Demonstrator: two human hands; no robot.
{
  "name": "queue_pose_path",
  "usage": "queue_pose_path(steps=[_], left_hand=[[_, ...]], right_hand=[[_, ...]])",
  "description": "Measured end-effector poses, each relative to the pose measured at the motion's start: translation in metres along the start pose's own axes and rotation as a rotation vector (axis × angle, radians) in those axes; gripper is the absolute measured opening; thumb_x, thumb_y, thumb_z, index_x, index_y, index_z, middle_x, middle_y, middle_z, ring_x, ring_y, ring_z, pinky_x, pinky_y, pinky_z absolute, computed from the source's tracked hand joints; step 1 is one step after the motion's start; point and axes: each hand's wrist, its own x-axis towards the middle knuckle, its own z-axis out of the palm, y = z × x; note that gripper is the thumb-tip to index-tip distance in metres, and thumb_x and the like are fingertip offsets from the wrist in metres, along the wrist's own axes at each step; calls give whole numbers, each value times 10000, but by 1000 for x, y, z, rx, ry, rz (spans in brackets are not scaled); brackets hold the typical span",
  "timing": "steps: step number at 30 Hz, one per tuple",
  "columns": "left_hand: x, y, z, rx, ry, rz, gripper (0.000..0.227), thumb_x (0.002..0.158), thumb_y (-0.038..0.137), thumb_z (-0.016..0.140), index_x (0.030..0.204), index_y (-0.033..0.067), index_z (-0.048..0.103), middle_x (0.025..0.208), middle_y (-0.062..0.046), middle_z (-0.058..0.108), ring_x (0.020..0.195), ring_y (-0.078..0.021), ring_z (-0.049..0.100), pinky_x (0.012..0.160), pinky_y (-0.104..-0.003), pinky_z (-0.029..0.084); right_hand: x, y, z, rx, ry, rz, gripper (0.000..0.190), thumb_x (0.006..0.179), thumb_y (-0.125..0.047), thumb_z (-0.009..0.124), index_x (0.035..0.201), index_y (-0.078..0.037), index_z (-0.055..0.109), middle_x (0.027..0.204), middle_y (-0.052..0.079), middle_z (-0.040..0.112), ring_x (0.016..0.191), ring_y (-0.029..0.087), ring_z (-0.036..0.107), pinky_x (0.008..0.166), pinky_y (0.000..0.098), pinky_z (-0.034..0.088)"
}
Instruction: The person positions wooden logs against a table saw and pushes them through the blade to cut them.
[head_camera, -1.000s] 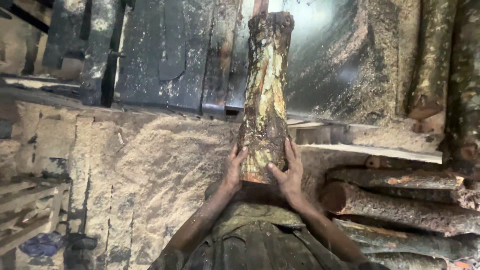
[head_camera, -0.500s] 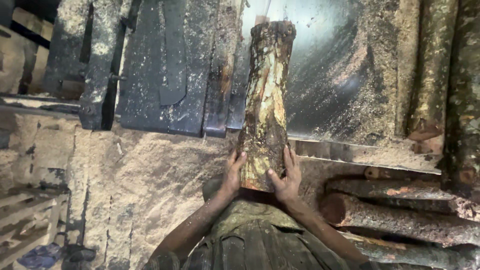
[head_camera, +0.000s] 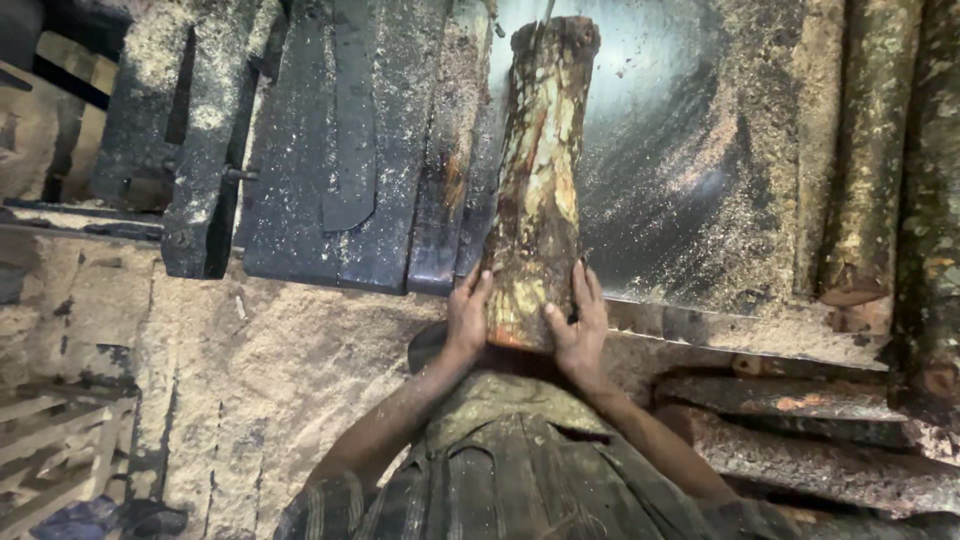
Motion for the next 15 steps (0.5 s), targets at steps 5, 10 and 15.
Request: queue_pose_path(steps=[5,10,15], left_hand=[[45,-7,13,-171,23,190,654,1006,423,554,1459,-48,520,1446,-189,612,1318,-239,563,1139,-332,383],[80,-10,20,-249,33,202,647,1025,408,551,1469,-58,495,1501,-200,554,1384,-251,514,1175,-336,343],[105,9,28,-387,16,233,662,1024,447,525,1460,-50,505,1491,-181,555,1364,-239,508,1163,-347,351]], right_hand=[[33,2,4,70,37,-69,779,913,-404,695,1557,-44,445,1580,311,415,1464,442,418,1222,496,328],[59,7,11,63,79,-66,777,877,-381,701,1551,-64,483,1551,299,454,1425,434,454,1194,484,352],[90,16,19,62,118,-113,732,903,-367,702,1545,-84,494,1547,282,485,1427,418,480,1200,466,371]])
